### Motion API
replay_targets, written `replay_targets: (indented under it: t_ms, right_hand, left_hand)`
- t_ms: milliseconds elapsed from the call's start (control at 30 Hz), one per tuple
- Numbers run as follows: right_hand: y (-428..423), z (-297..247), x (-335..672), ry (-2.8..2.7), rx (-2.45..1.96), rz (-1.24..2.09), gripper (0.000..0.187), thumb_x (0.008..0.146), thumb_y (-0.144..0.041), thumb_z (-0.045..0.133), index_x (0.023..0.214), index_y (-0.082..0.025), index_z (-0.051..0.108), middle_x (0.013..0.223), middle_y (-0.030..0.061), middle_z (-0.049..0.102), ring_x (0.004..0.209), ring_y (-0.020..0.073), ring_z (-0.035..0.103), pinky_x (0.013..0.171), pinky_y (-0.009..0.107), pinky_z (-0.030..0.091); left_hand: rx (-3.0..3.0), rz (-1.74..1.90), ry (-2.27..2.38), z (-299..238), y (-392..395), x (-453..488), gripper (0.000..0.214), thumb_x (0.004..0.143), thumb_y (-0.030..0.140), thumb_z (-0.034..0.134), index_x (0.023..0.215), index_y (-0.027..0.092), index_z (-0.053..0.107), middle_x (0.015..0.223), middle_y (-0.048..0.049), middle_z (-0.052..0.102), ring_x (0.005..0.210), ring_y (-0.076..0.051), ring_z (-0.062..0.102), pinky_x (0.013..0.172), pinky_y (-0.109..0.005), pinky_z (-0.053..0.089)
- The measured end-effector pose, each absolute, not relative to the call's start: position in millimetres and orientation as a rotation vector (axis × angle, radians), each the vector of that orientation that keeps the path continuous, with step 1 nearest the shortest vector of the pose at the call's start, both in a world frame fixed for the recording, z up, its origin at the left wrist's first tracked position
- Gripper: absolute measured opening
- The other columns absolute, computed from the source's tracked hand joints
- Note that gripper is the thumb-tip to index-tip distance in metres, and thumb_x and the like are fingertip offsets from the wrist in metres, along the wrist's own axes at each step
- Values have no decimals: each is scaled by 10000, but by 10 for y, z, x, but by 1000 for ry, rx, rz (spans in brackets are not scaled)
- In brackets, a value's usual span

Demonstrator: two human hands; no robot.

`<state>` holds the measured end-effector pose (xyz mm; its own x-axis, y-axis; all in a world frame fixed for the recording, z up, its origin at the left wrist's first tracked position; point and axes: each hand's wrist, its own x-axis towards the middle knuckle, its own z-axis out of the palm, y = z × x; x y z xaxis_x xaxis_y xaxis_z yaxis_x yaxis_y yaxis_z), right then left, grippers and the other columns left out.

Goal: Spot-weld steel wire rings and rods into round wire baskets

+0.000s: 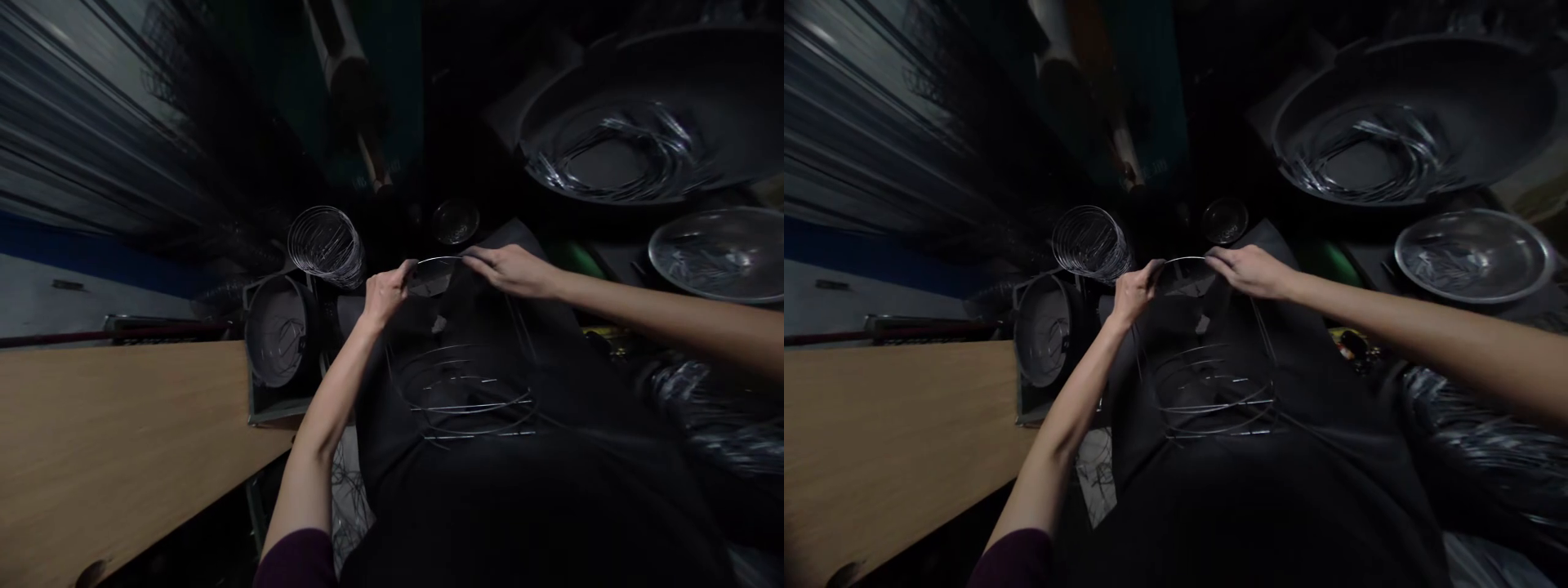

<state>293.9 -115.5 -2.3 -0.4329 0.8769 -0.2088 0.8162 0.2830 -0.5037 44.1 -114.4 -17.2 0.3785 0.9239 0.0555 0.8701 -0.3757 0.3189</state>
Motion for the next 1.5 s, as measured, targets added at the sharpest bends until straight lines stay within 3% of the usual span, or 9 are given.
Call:
replay_targets:
  t_ms: [100,200,300,467,633,833,1067,1233,1500]
  right_hand:
    - [-1086,39,3193,-2468,-1521,1254,493,935,-495,385,1178,-153,645,1091,86,679,979,240,640,879,357,493]
    - [-1082,46,3330,-2437,-1501,1392,430,904,-492,465,1103,-182,688,1059,49,693,959,222,644,849,344,515]
    - [-1146,-11,3313,-2340,-1731,1248,379,893,-444,504,1087,-186,703,997,46,708,927,220,653,822,327,522]
    - [-1258,-99,3239,-2244,-1818,1133,419,910,-444,477,1174,-188,677,1084,46,692,999,223,640,880,325,510]
    - [-1314,-141,3149,-2362,-1983,851,441,946,-379,394,1211,-136,650,1134,102,669,1025,261,628,916,365,475]
    - [-1159,-126,2955,-2584,-1799,611,465,969,-356,296,1247,-171,620,1081,96,682,965,248,640,831,345,476]
    - [-1109,-224,2763,-2662,-1752,451,517,933,-252,304,1424,-162,438,1152,123,657,927,265,649,702,335,461]
    - [-973,-184,2657,-2770,-1724,397,483,954,-307,297,1398,-224,469,1081,95,685,866,242,659,637,298,443]
    - [-914,-112,2527,-2952,-1591,235,576,889,-111,309,1453,-176,407,984,132,689,725,249,656,548,303,410]
  left_hand:
    - [2381,343,1563,-207,-1127,430,325,938,250,432,1201,246,623,876,-58,727,755,-169,676,642,-230,395]
    - [2377,320,1530,-205,-1123,454,352,934,223,422,1236,264,599,926,-51,721,808,-161,667,683,-224,408]
    - [2373,234,1582,-167,-1126,504,377,929,200,411,1256,268,586,918,-49,719,829,-161,658,703,-223,412]
    - [2374,160,1618,-148,-1103,568,360,945,248,400,1248,262,593,907,-50,726,812,-165,661,684,-226,397]
    - [2360,114,1668,-187,-1073,590,362,961,303,373,1238,266,603,884,-60,729,798,-181,672,679,-242,389]
    - [2320,63,1684,-159,-1054,566,357,962,335,370,1242,286,587,940,-58,731,861,-198,682,706,-246,400]
    - [2262,81,1658,-202,-1065,504,372,970,357,351,1246,280,587,969,-60,734,893,-208,685,721,-248,415]
    - [2230,83,1614,-210,-1004,511,363,964,347,370,1251,288,584,972,-60,734,898,-202,684,751,-250,432]
    - [2212,111,1591,-251,-1025,439,379,966,392,367,1259,279,578,1006,-64,730,922,-203,685,754,-248,441]
